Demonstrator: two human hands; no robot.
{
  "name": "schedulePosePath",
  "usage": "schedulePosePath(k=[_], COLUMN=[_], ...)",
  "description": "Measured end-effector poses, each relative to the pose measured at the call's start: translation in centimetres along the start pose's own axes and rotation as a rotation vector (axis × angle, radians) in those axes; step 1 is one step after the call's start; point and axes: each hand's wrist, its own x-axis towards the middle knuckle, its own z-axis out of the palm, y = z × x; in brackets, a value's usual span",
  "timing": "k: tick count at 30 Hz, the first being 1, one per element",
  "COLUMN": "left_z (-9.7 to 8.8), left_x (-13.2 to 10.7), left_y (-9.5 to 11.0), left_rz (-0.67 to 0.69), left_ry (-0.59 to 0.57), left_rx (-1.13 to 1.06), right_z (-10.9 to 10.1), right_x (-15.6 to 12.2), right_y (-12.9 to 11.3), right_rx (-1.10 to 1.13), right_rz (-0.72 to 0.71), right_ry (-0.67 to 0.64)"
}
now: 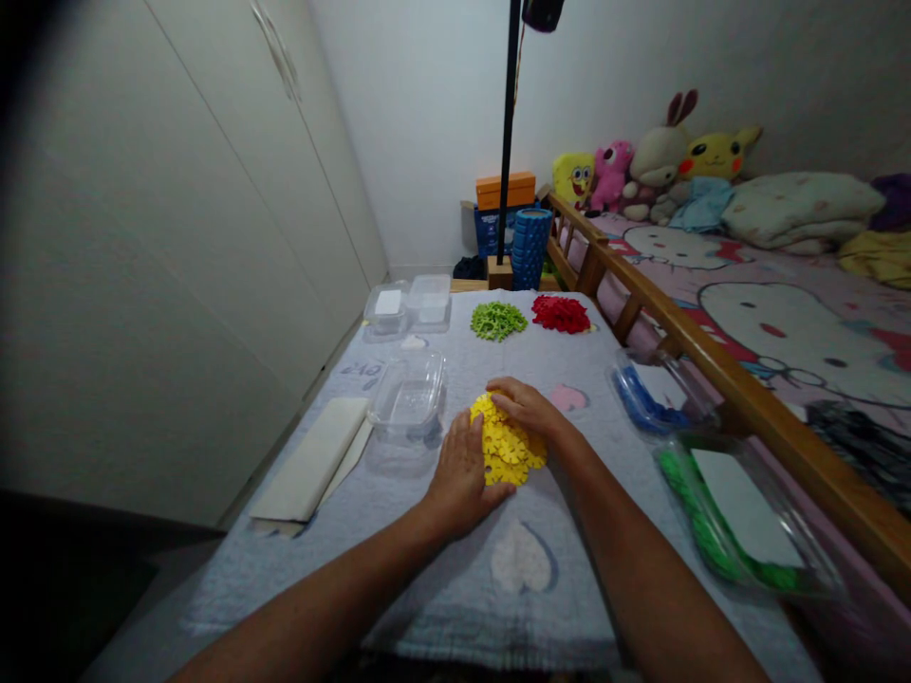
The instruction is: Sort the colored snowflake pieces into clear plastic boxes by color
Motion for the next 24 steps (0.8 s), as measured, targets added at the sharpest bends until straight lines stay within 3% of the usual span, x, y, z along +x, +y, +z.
schedulePosePath(k=[5, 8, 13, 18, 21, 24], left_z=[-0.2, -0.2, -0.3, -0.6, -1.8, -4.1], left_x=[1.2, 2.3, 3.5, 2.8, 1.8, 0.8], left_y=[-0.4, -0.1, 0.3, -0.2, -0.2, -0.1], left_rz=[-0.006, 0.015, 0.048, 0.113, 0.197, 0.339], left_ry=[0.009, -0.015, 0.016, 0.082, 0.152, 0.278], left_rx=[-0.013, -0.014, -0.017, -0.023, -0.016, 0.03], right_z=[0.4, 1.3, 2.0, 2.3, 2.5, 2.1], right_x=[-1.5, -1.9, -1.5, -0.9, -0.8, -0.8], right_y=[1.3, 0.8, 0.0, 0.6, 0.8, 0.3], right_rx=[-0.038, -0.011, 0.227, 0.15, 0.09, 0.057], right_rz=[0.067, 0.077, 0.102, 0.083, 0.034, 0.058], right_ry=[0.197, 0.22, 0.243, 0.339, 0.247, 0.316])
